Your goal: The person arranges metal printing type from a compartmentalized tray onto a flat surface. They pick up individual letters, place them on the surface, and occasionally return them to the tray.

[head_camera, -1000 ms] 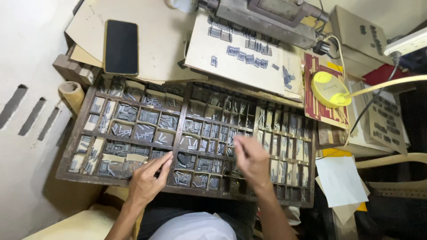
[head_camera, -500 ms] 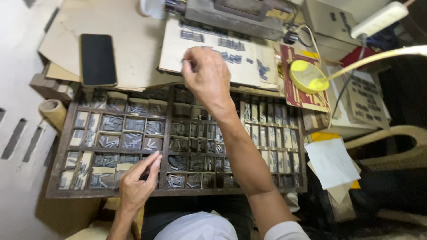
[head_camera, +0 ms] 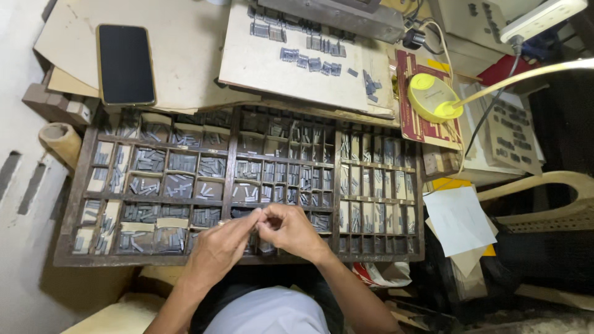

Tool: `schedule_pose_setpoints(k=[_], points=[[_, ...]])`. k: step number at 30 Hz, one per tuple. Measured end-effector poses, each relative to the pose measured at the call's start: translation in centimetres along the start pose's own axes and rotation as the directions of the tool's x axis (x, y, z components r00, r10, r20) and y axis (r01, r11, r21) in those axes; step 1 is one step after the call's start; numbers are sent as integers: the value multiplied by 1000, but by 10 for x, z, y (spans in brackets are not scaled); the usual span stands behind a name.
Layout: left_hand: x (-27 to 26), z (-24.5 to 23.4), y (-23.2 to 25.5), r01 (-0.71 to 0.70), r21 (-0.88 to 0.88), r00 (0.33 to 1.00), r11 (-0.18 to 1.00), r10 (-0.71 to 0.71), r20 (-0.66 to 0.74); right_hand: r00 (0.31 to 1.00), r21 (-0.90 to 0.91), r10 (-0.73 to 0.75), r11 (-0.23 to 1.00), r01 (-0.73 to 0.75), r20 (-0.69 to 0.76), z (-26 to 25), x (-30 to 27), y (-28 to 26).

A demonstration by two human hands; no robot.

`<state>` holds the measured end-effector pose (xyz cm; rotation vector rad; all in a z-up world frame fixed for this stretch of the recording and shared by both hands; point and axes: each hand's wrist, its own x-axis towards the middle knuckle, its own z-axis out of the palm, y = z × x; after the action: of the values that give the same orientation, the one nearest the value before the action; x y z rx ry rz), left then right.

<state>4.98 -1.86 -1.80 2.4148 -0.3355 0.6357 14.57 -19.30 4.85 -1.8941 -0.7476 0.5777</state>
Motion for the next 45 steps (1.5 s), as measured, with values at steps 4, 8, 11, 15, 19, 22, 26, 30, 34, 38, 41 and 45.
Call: schedule_pose_setpoints(k=[4,8,11,15,19,22,26,30,34,38,41,45], points=[[-4,9,-10,24,-105,990,994,-10,138,999,112,25,993,-28,27,8,1,40],[0,1,2,161,-233,986,959,-144,90,988,249,99,966,-67,-120,22,1,67],[0,3,10,200,-301,980,932,-184,81,990,216,59,976,-31,-124,18,0,48],[-1,4,8,203,-347,977,916,-215,5,984,177,32,984,-1,-174,17,-4,34],[0,10,12,192,-481,952,856,-282,-121,972,182,-17,981,61,-235,16,-10,19],[-2,14,15,180,-480,938,859,-297,-181,954,198,-64,972,126,-294,17,-14,9],[-3,13,19,192,-456,927,869,-313,-206,937,126,-121,977,170,-327,22,-24,8],[-1,12,22,189,-478,914,858,-332,-234,937,214,-93,962,172,-337,29,-30,13],[2,11,29,192,-462,913,866,-331,-241,927,230,-81,958,174,-365,31,-31,28],[3,8,33,197,-462,913,865,-333,-234,927,253,-85,949,187,-366,31,-33,34],[0,10,31,197,-453,914,869,-330,-235,926,279,-86,940,198,-369,32,-33,38],[0,8,30,186,-450,920,873,-316,-233,921,295,-95,931,217,-379,33,-34,40]])
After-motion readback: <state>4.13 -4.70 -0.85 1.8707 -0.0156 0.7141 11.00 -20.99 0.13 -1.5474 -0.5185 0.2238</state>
